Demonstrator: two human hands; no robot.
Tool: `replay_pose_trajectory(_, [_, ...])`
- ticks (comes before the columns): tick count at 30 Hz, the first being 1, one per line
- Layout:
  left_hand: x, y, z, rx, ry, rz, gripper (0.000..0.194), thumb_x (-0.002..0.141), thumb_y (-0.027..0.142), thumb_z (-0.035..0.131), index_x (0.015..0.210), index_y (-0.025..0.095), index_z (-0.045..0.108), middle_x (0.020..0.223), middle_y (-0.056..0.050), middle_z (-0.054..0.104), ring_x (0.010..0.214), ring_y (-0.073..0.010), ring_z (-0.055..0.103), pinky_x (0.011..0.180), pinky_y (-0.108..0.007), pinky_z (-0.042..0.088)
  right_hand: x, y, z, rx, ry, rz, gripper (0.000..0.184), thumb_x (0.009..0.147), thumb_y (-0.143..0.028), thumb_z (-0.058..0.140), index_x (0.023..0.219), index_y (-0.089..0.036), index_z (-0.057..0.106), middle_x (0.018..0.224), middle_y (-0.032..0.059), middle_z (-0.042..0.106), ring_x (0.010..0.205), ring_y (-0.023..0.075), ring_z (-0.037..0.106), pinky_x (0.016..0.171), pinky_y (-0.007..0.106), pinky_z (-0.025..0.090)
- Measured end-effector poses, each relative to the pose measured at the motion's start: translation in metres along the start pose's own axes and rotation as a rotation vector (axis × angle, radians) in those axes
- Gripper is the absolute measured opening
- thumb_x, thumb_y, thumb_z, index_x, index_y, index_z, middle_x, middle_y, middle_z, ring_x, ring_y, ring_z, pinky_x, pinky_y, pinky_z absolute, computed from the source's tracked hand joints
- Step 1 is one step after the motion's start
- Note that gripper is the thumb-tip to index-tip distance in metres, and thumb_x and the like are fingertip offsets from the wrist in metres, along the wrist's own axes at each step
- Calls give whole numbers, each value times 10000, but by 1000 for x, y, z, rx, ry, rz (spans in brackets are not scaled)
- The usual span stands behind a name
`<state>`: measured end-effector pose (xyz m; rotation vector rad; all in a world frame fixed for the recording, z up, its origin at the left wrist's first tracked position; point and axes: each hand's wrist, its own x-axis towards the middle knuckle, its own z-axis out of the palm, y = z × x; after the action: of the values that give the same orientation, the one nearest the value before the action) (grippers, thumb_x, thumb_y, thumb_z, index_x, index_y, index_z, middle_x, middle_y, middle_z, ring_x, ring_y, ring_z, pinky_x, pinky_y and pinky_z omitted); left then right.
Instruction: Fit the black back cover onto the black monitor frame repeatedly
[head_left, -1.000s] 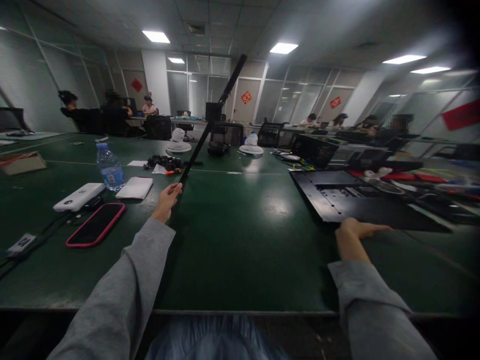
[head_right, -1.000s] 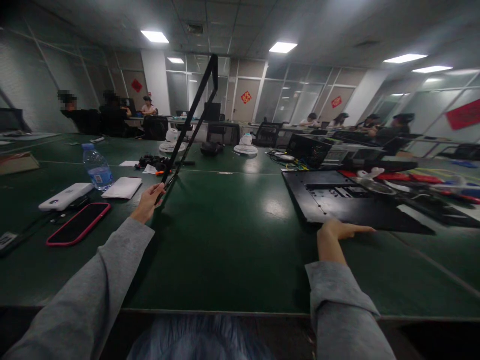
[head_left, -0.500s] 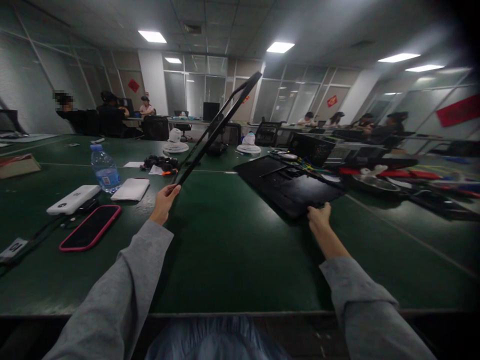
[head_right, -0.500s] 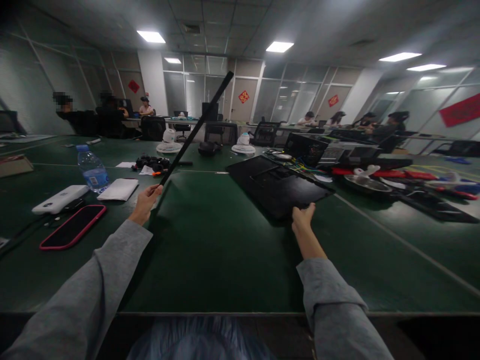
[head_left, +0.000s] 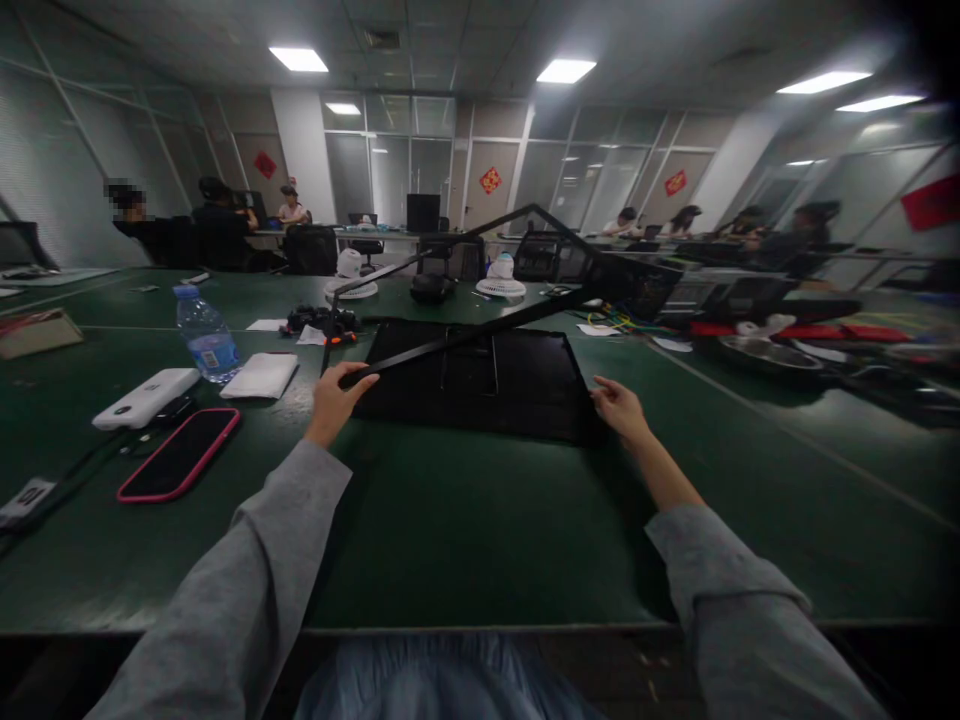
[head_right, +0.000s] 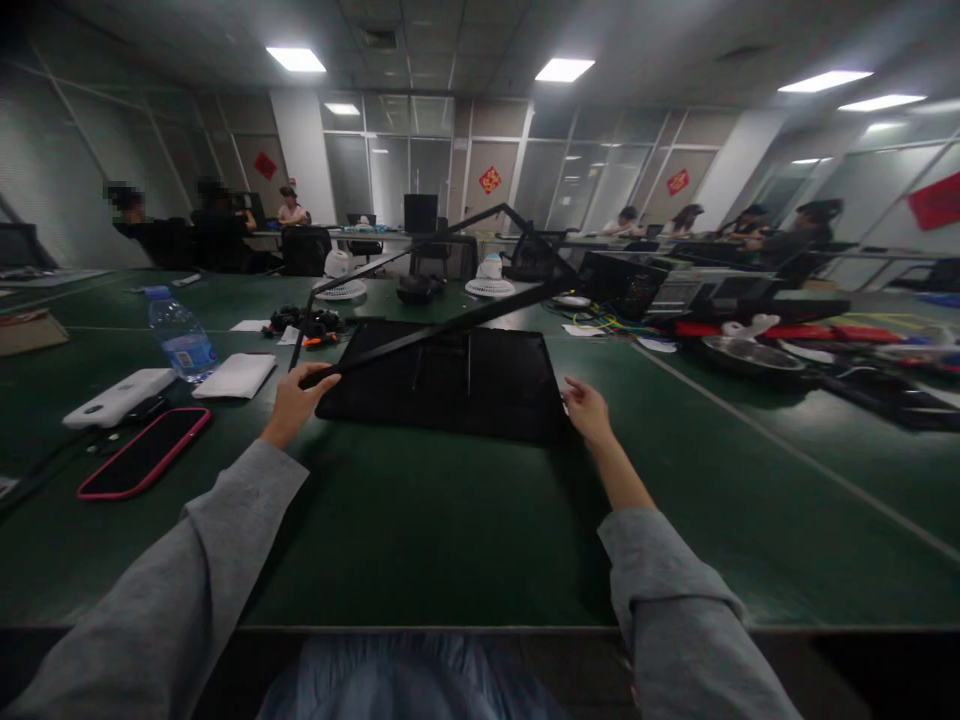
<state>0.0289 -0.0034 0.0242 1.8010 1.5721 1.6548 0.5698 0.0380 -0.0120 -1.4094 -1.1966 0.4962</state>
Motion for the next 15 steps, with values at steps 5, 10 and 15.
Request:
replay_pose_trajectory(5, [-12, 15, 6, 232, -68, 111, 261, 841, 479, 778, 989, 264, 772, 1068, -68, 761, 1056, -271, 644, 1039, -484, 414, -3, -31, -16, 457, -144, 174, 508, 919, -725, 460, 999, -264, 656, 958, 112, 758, 993, 266, 736, 902, 458, 612])
replay_pose_trajectory(10, [-24, 23, 13, 360, -190, 179, 258, 865, 500, 760, 1023, 296, 769, 1094, -52, 764, 1100, -286, 619, 1105, -558, 307, -11, -50, -22, 499, -251, 207, 421, 854, -666, 647, 940, -254, 643, 933, 80, 735, 877, 228, 727, 768, 360, 637])
replay_pose_trajectory(15, [-25, 14, 16, 365, -247, 168, 256, 863, 499, 760, 1036, 310, 771, 1102, -50, 760, 1137, -300, 603, 1113, -548, 297, -10, -33, -9, 146, -118, 82, 390, 731, -391, 814, 1041, -223, 648, 796, 7, 651, 703, 168, 631, 685, 306, 582])
